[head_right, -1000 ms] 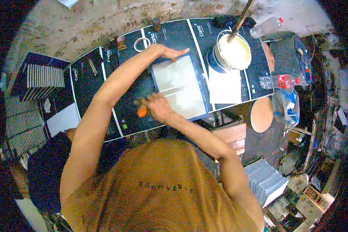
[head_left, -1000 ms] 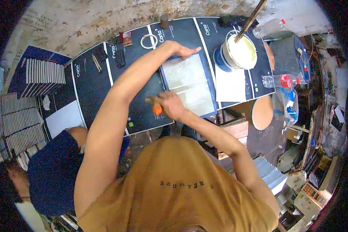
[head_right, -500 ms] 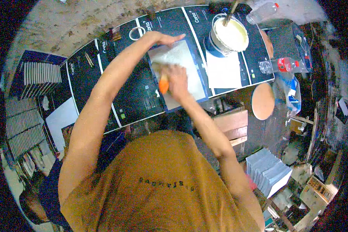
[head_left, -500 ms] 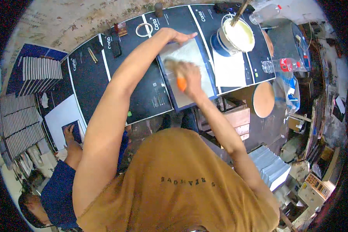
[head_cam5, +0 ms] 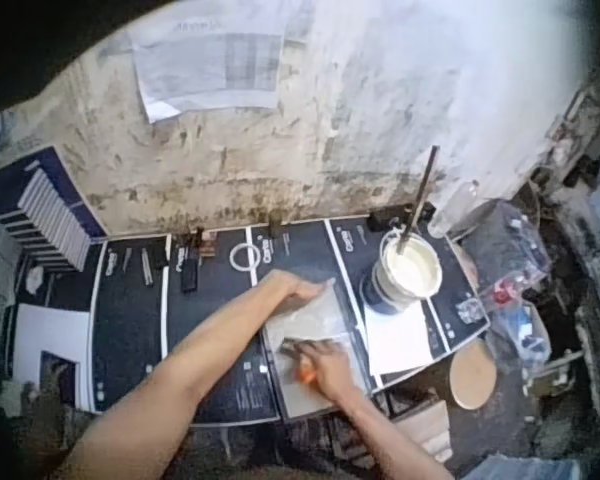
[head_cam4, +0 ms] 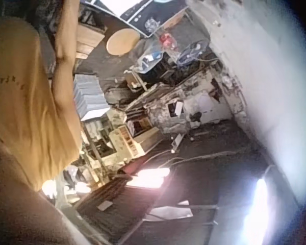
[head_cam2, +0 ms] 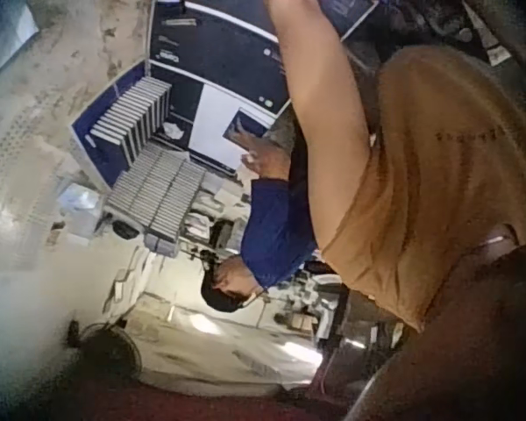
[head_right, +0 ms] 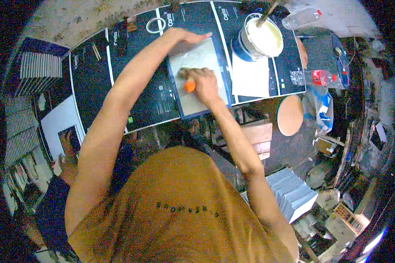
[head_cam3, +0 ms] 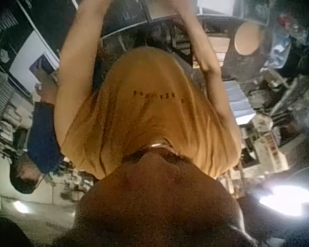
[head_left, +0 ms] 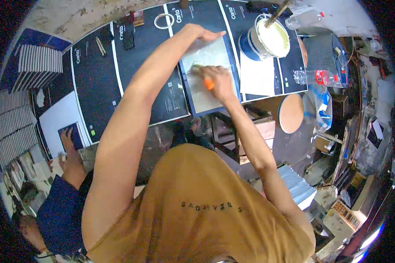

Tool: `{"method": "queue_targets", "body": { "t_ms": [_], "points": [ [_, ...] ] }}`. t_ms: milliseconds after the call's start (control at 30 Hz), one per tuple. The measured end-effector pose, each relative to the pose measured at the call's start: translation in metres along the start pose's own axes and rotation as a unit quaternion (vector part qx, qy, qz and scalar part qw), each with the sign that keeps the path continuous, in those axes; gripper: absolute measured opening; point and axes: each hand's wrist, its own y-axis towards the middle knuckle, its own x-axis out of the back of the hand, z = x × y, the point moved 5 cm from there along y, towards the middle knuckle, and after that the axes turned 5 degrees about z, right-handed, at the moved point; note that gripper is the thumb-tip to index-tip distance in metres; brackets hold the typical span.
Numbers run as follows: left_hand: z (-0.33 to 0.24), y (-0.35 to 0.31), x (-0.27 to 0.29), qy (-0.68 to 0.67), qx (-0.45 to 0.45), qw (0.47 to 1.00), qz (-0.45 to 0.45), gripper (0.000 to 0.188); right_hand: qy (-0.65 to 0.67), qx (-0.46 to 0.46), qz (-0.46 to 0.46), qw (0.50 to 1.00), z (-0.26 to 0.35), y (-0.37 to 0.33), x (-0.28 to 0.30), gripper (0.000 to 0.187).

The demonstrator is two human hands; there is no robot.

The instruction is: The person applies adhesive to paper sheets using a brush and stacks the treated sheets onto a pile.

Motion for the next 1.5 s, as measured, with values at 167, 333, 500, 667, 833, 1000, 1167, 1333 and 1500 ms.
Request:
{"method": "queue_targets", "body": {
  "t_ms": [167, 333, 500, 667, 833, 1000, 1167, 1333, 1500],
  "points": [
    [0.018, 0.01, 0.001, -0.044, -0.009, 0.999, -0.011, 0.11, 0.019, 0.055, 0.15, 0.987, 0.064, -0.097, -0.033, 0.037],
    [0.016, 0.01, -0.004, -0.084, -0.009, 0.996, -0.009, 0.108, 0.015, 0.047, 0.059, 0.997, 0.03, -0.05, 0.013, 0.039],
    [0.004, -0.01, -0.011, -0.122, 0.027, 0.992, 0.012, 0.105, -0.028, 0.077, 0.105, 0.991, 0.034, -0.078, -0.03, 0.039],
    [0.001, -0.023, -0.024, -0.182, 0.063, 0.98, 0.056, 0.104, -0.025, 0.059, 0.199, 0.978, 0.056, -0.116, 0.01, 0.041],
    [0.004, -0.034, -0.032, -0.215, 0.087, 0.97, 0.071, 0.104, -0.056, 0.082, 0.175, 0.98, 0.042, -0.085, -0.001, 0.046],
    [0.003, -0.041, -0.039, -0.213, 0.066, 0.971, 0.083, 0.105, -0.03, 0.099, 0.32, 0.942, 0.055, -0.137, 0.01, 0.045],
    [0.007, -0.031, -0.032, -0.23, 0.08, 0.965, 0.094, 0.105, -0.064, 0.063, 0.141, 0.986, 0.046, -0.081, 0.01, 0.043],
    [0.003, -0.039, -0.038, -0.196, 0.046, 0.977, 0.073, 0.104, -0.036, 0.112, 0.276, 0.954, 0.06, -0.127, 0.003, 0.034],
    [-0.005, -0.037, -0.034, -0.199, 0.067, 0.976, 0.063, 0.102, -0.037, 0.039, 0.058, 0.997, 0.013, -0.024, 0.015, 0.039]
  ]
}}
